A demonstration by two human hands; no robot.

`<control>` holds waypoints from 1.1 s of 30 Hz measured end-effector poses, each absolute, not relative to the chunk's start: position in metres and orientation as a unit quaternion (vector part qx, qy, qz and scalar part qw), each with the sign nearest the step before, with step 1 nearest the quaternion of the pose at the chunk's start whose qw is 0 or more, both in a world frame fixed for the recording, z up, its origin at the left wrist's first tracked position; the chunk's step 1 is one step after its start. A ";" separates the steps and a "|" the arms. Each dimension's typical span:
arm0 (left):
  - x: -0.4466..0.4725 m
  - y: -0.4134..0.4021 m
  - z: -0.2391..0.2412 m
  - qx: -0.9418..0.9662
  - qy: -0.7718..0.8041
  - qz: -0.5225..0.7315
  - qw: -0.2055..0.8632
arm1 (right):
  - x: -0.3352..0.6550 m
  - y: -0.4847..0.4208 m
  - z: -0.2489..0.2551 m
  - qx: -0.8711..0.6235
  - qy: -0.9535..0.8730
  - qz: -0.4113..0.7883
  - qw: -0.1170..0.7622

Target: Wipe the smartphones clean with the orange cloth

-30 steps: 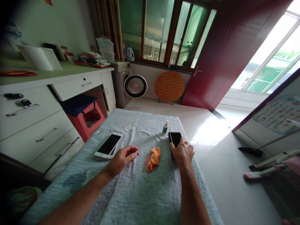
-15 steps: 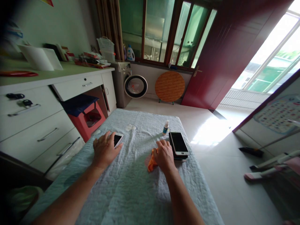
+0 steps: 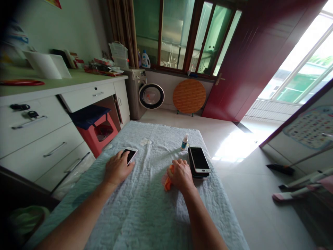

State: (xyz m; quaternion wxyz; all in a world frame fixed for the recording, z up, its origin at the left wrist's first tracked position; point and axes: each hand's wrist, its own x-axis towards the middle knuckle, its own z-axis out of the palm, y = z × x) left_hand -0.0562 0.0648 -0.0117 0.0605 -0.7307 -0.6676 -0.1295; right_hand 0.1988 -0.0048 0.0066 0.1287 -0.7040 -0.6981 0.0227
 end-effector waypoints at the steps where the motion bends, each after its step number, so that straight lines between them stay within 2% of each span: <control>1: -0.057 0.066 -0.013 -0.733 -0.666 -0.128 0.056 | 0.199 -0.005 0.007 -0.705 -0.698 0.028 0.124; 10: -0.065 0.075 -0.023 -0.724 -0.671 -0.156 0.041 | 0.198 -0.007 0.005 -0.716 -0.687 0.035 0.122; 23: -0.061 0.072 -0.018 -0.720 -0.666 -0.180 0.077 | 0.198 -0.007 0.005 -0.742 -0.658 0.072 0.103; 29: -0.058 0.068 -0.013 -0.735 -0.636 -0.222 0.077 | 0.203 -0.006 -0.001 -0.730 -0.666 0.082 0.130; 33: -0.048 0.064 -0.014 -0.771 -0.577 -0.267 0.041 | 0.205 -0.005 -0.007 -0.705 -0.684 0.097 0.162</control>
